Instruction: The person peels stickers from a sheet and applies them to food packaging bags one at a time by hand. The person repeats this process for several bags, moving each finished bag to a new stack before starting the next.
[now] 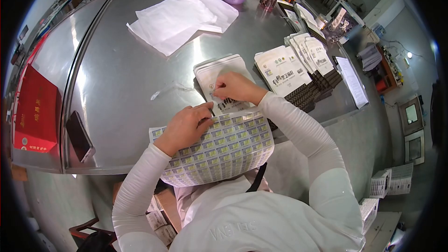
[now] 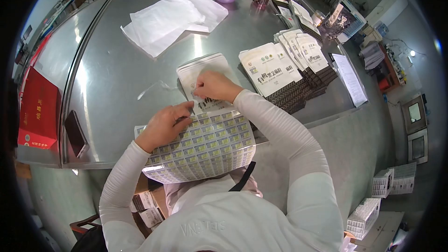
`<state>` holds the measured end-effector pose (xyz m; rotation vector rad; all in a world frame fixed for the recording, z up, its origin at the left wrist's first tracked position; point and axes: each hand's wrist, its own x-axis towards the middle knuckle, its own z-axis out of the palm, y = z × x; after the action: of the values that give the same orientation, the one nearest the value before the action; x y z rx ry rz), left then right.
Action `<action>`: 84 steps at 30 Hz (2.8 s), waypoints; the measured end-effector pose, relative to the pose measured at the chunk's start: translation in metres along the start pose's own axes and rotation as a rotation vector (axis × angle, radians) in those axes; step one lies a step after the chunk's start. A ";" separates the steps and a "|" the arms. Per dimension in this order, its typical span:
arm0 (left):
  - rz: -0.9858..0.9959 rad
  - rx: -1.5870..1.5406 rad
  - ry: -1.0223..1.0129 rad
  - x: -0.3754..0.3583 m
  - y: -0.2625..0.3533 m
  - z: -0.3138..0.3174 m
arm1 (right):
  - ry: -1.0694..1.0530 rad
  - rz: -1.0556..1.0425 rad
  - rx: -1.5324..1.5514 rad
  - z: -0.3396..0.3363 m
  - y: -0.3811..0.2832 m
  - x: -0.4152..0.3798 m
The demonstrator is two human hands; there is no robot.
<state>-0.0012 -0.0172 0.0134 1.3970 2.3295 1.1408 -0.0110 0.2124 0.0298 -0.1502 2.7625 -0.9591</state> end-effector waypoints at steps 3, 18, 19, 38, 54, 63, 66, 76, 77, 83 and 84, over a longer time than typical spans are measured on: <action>0.057 -0.020 0.068 0.001 -0.002 0.004 | 0.130 -0.040 -0.141 0.009 -0.003 -0.002; 0.026 0.074 -0.014 0.009 0.004 -0.001 | 0.471 0.292 -0.271 -0.007 0.016 -0.042; 0.020 0.055 -0.036 0.010 0.004 -0.002 | 0.483 0.303 -0.276 -0.005 0.020 -0.043; -0.155 -0.134 -0.092 0.008 0.027 -0.016 | 0.880 0.253 -0.070 -0.114 0.131 -0.065; -0.083 -0.023 0.030 0.000 0.035 -0.023 | -0.052 -0.240 -0.224 -0.013 -0.023 -0.083; -0.309 -0.172 -0.034 -0.004 0.019 -0.028 | 0.138 -0.247 -0.024 -0.005 -0.020 -0.092; -0.262 -0.214 -0.008 -0.005 0.012 -0.023 | 0.264 -0.454 -0.161 -0.001 -0.011 -0.089; 0.009 -0.059 0.035 0.002 -0.001 -0.001 | 0.164 -0.082 0.221 -0.004 0.007 -0.034; -0.002 -0.045 0.020 0.003 -0.002 0.000 | 0.123 -0.061 0.193 -0.001 0.010 -0.024; -0.008 -0.027 0.019 0.001 -0.005 0.001 | 0.071 -0.002 0.065 0.001 0.003 -0.003; -0.009 -0.038 0.019 0.002 -0.005 0.001 | 0.061 -0.010 0.049 0.000 0.001 -0.002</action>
<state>-0.0051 -0.0168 0.0100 1.3679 2.3121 1.1941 -0.0090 0.2138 0.0293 -0.1290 2.7928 -1.0507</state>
